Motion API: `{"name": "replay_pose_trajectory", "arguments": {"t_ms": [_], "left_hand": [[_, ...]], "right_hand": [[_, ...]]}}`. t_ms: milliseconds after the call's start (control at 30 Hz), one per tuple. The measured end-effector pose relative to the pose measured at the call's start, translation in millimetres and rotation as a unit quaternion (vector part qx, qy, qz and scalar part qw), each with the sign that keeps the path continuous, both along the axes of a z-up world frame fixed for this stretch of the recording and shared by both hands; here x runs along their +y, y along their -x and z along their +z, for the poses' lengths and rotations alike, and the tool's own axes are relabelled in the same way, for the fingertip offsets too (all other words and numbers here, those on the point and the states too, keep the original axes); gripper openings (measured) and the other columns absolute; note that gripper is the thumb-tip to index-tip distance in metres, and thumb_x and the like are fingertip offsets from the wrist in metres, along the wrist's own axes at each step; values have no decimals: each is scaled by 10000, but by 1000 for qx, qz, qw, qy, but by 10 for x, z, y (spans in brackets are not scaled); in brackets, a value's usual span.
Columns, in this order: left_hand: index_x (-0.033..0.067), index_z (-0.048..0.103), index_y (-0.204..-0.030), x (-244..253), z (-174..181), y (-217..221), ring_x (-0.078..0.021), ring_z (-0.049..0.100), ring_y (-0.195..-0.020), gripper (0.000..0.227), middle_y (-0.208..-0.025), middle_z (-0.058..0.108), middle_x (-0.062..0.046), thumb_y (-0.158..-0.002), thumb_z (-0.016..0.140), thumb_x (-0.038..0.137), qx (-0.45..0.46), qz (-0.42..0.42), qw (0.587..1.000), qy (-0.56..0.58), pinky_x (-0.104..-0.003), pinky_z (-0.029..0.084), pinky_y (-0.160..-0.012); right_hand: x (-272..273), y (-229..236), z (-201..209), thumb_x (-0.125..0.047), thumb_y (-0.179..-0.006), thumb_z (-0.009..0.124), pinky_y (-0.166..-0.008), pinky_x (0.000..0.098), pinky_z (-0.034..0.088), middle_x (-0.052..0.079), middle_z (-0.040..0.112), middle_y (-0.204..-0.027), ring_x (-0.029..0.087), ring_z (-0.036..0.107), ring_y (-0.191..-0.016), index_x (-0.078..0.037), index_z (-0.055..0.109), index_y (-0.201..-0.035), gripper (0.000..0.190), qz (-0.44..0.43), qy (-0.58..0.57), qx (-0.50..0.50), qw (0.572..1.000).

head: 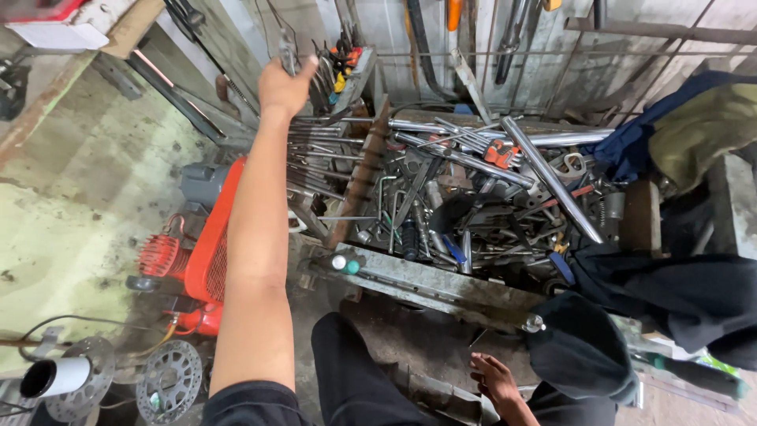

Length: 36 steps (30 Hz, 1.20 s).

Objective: The person sits in a workshop and cleans various tools using a dark cloth. They wipe a yellow-handled plier, a screwdriver, and other metal tools, then place them back on a cluttered workbench or hang them on a wall rack.

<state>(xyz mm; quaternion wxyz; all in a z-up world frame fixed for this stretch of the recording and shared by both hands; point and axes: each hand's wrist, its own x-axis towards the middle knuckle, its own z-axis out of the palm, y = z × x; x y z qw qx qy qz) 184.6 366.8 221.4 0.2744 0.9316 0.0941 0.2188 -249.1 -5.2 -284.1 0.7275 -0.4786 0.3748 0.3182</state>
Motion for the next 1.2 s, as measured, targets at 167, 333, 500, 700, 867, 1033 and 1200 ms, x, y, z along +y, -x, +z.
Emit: {"name": "replay_pose_trajectory", "arguments": {"t_ms": [167, 333, 500, 700, 867, 1033, 1200], "left_hand": [[-44, 534, -1403, 333, -392, -419, -362, 508, -1362, 758, -1432, 560, -268, -917, 637, 528, -41, -18, 985, 169, -405, 370, -1134], [126, 437, -1504, 43, -294, -160, -506, 313, -1384, 659, -1521, 379, -246, -994, 526, 534, 7, -16, 993, 117, -476, 237, -1148], [151, 568, -1378, -19, -351, -234, -466, 460, -1277, 555, -1386, 479, -246, -976, 561, 534, -6, -16, 999, 39, -479, 355, -1090], [-31, 672, -1162, 232, -540, -500, -476, 580, -1163, 557, -1195, 641, -304, -966, 701, 490, -50, -60, 995, -60, -478, 451, -1028], [-23, 711, -1115, 136, -335, -313, -462, 609, -1127, 495, -1134, 695, -284, -921, 726, 433, -47, -102, 992, -64, -492, 477, -975], [-2, 720, -1103, 73, -276, -217, -455, 621, -1105, 469, -1125, 702, -271, -886, 792, 407, -90, -68, 991, -73, -486, 488, -965], [-17, 704, -1102, 108, -352, -246, -448, 628, -1102, 512, -1128, 692, -277, -862, 849, 412, -61, -50, 988, -131, -487, 499, -956]], "right_hand": [[10, 8, 82, -352, -929, 726, -656, 316, 419, 13, 703, -1097, 179, 604, -905, -133, 709, -1164, 322, -2, 10, 5, 1000], [11, 65, 16, -336, -915, 719, -657, 309, 416, 4, 709, -1079, 186, 631, -932, -152, 729, -1132, 285, -11, 9, -22, 1000], [11, 41, 121, -338, -917, 718, -668, 302, 427, -6, 707, -1072, 173, 618, -908, -157, 729, -1127, 277, -8, 21, -20, 1000], [20, 50, 187, -330, -921, 724, -649, 296, 407, -7, 687, -1034, 149, 577, -833, -144, 733, -1115, 269, -9, 13, -38, 999], [30, -3, 336, -325, -946, 707, -649, 305, 414, 5, 678, -1027, 153, 588, -836, -140, 725, -1118, 253, 2, 20, -8, 1000], [-4, 8, 181, -321, -945, 691, -643, 309, 424, 9, 687, -1014, 154, 591, -821, -143, 734, -1118, 252, 5, 16, -19, 1000], [40, 16, 131, -324, -938, 715, -640, 298, 414, 2, 685, -1015, 141, 584, -824, -131, 730, -1112, 260, 1, 13, -29, 1000]]}}
